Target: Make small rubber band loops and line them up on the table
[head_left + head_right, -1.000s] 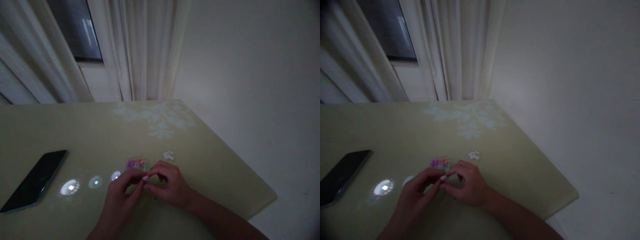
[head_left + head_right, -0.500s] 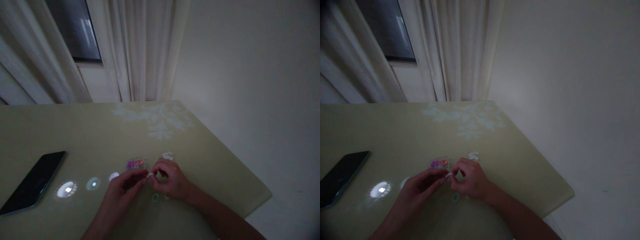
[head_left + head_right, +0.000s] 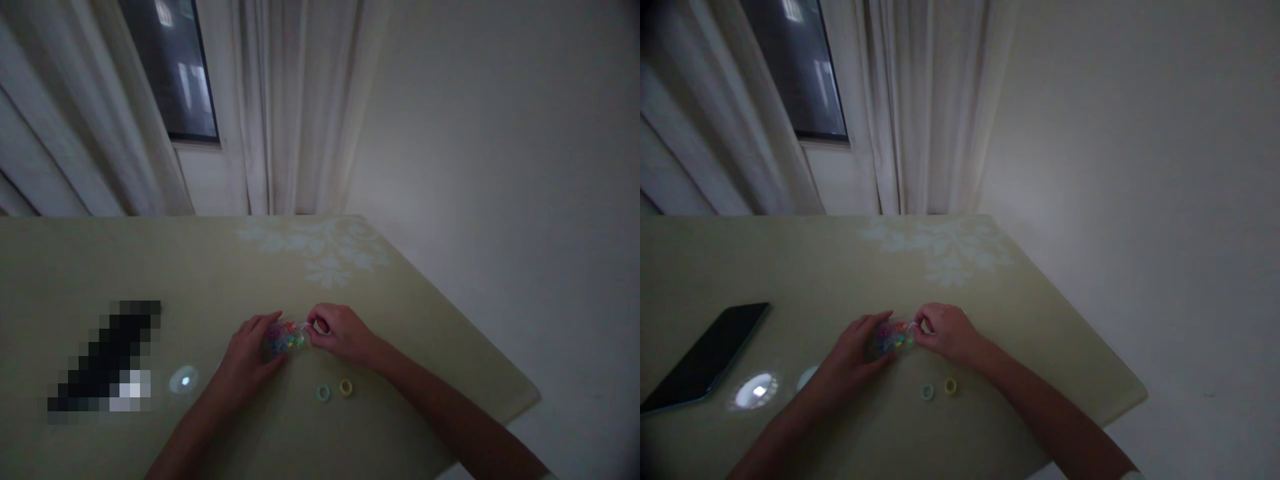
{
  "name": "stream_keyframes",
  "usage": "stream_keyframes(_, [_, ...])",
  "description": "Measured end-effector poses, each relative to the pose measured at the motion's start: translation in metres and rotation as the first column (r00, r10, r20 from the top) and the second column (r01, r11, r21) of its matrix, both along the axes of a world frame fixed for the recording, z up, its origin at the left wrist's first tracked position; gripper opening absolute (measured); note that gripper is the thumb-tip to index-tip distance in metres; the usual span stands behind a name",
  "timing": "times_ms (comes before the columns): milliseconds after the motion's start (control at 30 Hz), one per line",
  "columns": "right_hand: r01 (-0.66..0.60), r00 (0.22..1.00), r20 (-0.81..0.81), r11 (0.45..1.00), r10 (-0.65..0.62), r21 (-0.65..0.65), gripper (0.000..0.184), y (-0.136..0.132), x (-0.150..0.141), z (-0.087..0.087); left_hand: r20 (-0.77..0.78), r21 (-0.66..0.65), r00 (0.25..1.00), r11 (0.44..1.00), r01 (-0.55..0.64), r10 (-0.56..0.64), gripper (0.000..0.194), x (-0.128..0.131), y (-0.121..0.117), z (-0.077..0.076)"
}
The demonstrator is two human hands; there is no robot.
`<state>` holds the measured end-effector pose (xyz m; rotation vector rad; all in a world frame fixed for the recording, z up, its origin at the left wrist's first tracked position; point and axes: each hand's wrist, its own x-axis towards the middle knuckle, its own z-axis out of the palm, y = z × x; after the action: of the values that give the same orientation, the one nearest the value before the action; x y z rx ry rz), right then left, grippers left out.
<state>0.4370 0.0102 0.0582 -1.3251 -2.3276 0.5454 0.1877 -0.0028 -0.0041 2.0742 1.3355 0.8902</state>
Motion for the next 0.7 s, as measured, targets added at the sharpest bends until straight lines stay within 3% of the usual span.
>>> stream_keyframes(267, [-0.126, 0.897, 0.43, 0.992, 0.105, 0.022, 0.027, 0.025, -0.027, 0.024, 0.031, 0.019, 0.999, 0.999, -0.03, 0.03, 0.063, -0.003, 0.002, -0.004])
stream_keyframes(467, [-0.196, 0.8, 0.579, 0.981, 0.157, 0.004, 0.032, 0.026, -0.032, 0.028, 0.036, 0.043, 0.998, 0.998, -0.043, 0.042, 0.06, -0.003, 0.005, -0.011])
stream_keyframes(700, [-0.267, 0.718, 0.672, 0.963, 0.184, 0.022, 0.031, 0.02, -0.037, 0.02, 0.012, 0.097, 0.999, 0.994, -0.052, 0.051, 0.056, 0.002, 0.005, -0.006])
